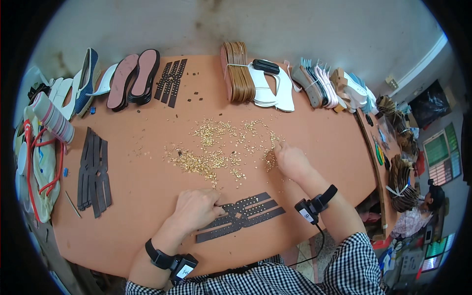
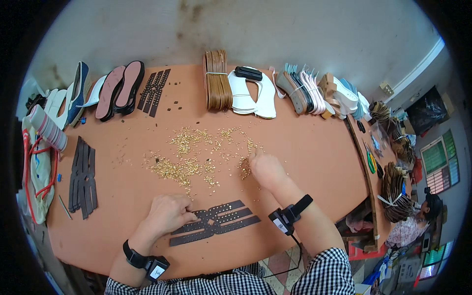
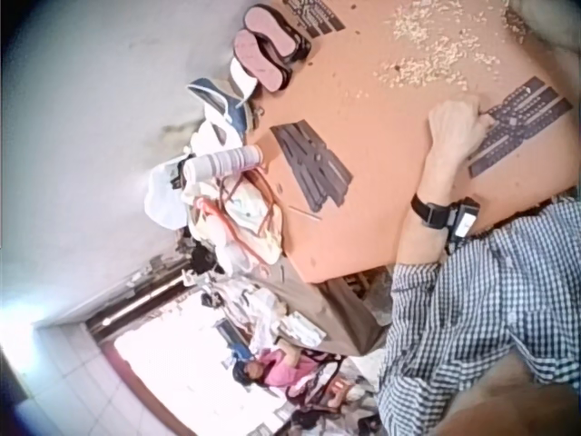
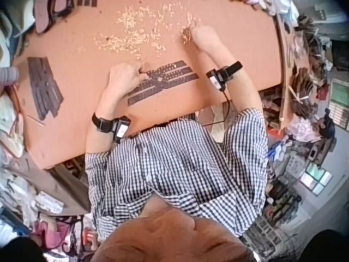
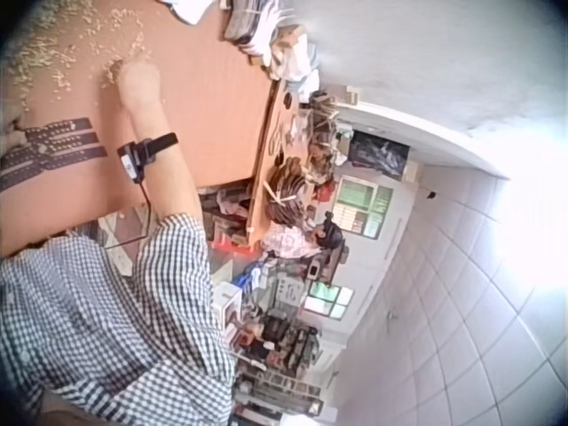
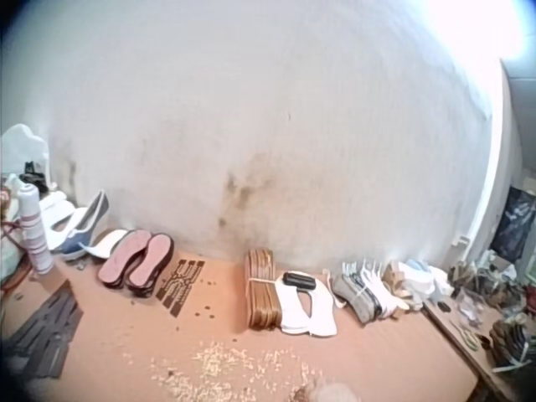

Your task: The recorder is manually picking up small gold-colored decorative studs and inserting them into pre-punched holes in leather shoe upper components.

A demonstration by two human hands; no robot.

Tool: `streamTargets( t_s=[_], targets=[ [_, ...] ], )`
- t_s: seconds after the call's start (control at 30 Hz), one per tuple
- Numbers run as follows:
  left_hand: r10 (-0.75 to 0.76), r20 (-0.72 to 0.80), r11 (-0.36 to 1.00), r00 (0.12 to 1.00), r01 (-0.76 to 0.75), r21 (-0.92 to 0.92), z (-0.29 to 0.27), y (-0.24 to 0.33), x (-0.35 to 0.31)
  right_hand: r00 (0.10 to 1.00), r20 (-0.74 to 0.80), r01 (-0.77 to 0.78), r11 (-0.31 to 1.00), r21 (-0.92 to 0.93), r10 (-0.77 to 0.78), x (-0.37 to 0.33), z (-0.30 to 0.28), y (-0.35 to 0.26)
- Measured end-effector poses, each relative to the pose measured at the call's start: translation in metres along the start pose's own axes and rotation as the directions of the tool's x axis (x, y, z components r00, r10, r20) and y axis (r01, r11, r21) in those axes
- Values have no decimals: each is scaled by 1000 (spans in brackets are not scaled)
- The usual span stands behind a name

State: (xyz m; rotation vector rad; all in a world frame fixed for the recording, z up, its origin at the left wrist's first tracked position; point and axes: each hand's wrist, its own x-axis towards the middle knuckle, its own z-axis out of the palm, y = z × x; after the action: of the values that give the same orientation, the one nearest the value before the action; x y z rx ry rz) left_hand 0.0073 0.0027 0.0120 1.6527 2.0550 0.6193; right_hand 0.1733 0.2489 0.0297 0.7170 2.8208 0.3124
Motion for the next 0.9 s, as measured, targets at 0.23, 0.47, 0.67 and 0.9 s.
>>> streamTargets(
  t_s=[0.23, 0.47, 0.67, 0.9],
  targets=[
    [-17, 37, 1000, 999, 18, -12, -4, 3, 2, 1000, 0, -9, 969, 249, 9, 16, 10, 20],
    [-30, 18, 999, 999, 30, -15, -2, 2, 3, 993, -80, -35, 888, 459, 81, -3, 6, 11],
    [-16, 13, 1000, 1000, 17, -14, 6, -2, 4, 998, 13, -47, 681, 731, 54, -92, -7, -39],
    [-41, 53, 999, 998, 42, -26, -3, 1, 3, 995, -103, 72, 749, 659, -5, -129, 2, -73]
  ],
)
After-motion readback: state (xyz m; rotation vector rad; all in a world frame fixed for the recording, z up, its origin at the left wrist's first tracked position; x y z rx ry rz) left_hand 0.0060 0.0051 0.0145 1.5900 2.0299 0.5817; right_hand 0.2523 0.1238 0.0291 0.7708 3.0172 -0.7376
